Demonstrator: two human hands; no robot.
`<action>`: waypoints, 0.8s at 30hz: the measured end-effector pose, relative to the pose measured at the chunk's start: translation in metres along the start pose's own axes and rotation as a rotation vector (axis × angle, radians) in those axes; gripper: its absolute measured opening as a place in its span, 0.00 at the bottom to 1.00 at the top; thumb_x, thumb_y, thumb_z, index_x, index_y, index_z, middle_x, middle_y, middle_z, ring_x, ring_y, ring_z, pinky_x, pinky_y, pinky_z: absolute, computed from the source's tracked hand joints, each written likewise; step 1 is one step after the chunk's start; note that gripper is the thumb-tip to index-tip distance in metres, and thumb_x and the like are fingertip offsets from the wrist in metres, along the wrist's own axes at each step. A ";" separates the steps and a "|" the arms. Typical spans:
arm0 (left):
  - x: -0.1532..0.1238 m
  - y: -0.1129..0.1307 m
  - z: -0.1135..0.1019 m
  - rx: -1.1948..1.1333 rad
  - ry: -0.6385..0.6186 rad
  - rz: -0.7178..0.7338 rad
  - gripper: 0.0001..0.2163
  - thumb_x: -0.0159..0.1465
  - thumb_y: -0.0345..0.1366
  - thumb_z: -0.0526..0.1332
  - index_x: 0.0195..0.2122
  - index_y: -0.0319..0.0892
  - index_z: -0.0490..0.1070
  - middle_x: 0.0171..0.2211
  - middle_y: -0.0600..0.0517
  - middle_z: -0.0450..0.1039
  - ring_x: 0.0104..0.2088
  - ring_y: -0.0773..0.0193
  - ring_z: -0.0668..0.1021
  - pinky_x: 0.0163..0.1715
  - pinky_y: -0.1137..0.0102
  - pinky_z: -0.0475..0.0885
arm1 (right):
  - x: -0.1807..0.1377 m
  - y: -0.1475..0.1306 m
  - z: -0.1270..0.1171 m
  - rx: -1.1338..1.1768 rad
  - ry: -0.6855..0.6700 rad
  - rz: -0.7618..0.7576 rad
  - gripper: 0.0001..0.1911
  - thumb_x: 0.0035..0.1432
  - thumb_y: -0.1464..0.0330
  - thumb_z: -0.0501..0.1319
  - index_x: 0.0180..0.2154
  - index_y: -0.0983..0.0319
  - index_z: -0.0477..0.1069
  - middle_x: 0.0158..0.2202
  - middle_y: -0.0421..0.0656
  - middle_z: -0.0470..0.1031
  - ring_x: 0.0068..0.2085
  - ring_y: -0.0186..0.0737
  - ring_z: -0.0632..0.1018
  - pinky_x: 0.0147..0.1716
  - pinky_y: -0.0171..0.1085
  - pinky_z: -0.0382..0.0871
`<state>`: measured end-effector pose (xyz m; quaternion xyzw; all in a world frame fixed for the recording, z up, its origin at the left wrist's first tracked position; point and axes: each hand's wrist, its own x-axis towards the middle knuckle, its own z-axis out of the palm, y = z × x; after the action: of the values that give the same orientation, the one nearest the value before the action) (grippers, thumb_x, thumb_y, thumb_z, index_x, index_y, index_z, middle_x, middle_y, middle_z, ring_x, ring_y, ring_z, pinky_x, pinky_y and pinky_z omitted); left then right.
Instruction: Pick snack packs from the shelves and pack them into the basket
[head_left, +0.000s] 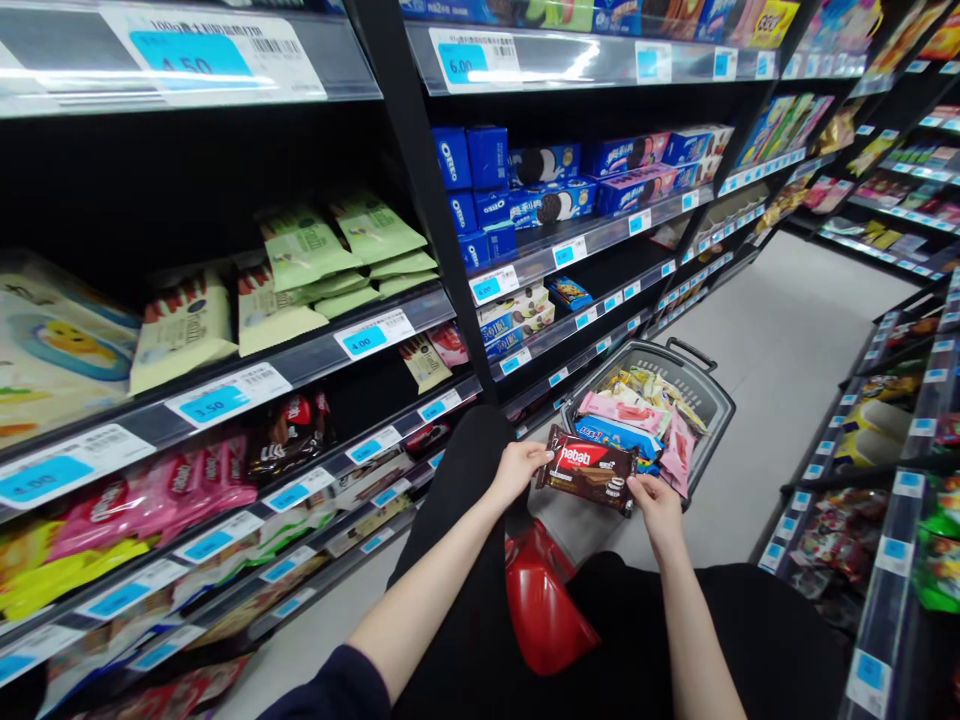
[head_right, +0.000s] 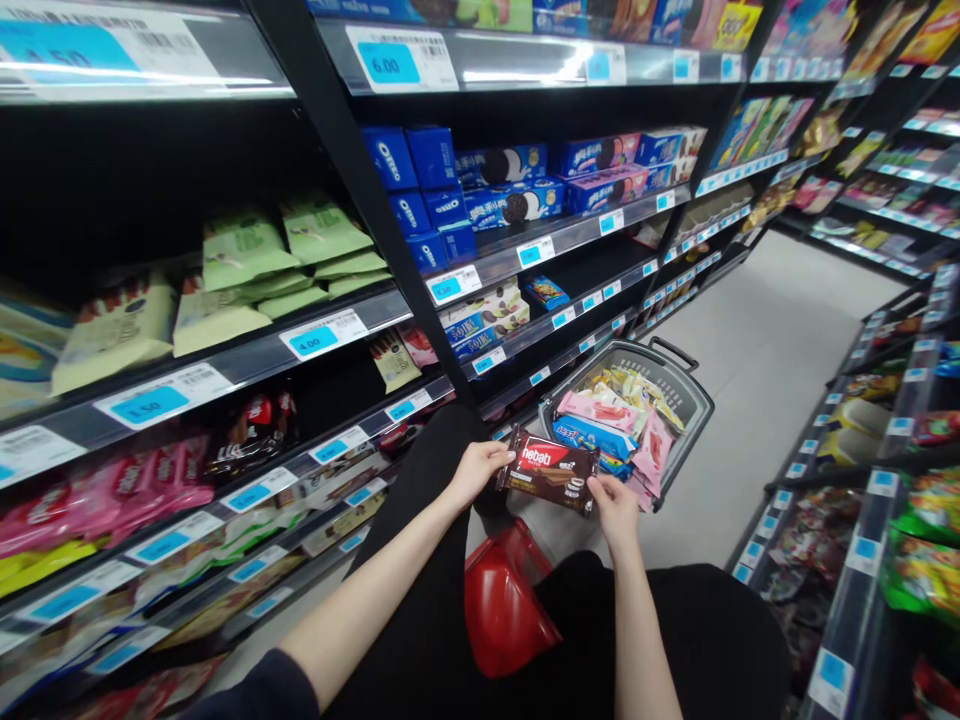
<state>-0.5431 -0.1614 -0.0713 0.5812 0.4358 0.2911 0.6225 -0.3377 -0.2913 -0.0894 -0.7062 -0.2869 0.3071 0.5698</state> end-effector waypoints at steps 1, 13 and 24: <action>0.000 0.001 -0.001 -0.001 0.002 0.002 0.14 0.48 0.45 0.63 0.22 0.36 0.72 0.15 0.56 0.64 0.17 0.72 0.62 0.19 0.76 0.56 | 0.000 -0.001 0.000 -0.007 -0.002 -0.007 0.20 0.38 0.52 0.66 0.23 0.64 0.73 0.20 0.41 0.72 0.23 0.37 0.70 0.24 0.36 0.64; -0.007 0.006 -0.004 -0.006 -0.021 0.230 0.08 0.52 0.38 0.63 0.25 0.39 0.77 0.32 0.49 0.73 0.29 0.64 0.75 0.32 0.70 0.70 | -0.009 -0.004 -0.009 0.194 -0.101 -0.024 0.19 0.45 0.52 0.64 0.28 0.62 0.74 0.23 0.44 0.75 0.24 0.41 0.75 0.26 0.40 0.70; -0.006 0.006 -0.001 -0.106 -0.153 0.164 0.12 0.54 0.31 0.56 0.35 0.39 0.78 0.41 0.47 0.77 0.46 0.55 0.76 0.48 0.61 0.68 | 0.008 0.012 0.007 0.210 0.082 0.004 0.20 0.35 0.54 0.69 0.27 0.61 0.70 0.26 0.41 0.73 0.28 0.40 0.75 0.27 0.39 0.70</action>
<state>-0.5461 -0.1655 -0.0644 0.6015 0.3221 0.3185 0.6580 -0.3371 -0.2831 -0.1030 -0.6552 -0.2280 0.3075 0.6513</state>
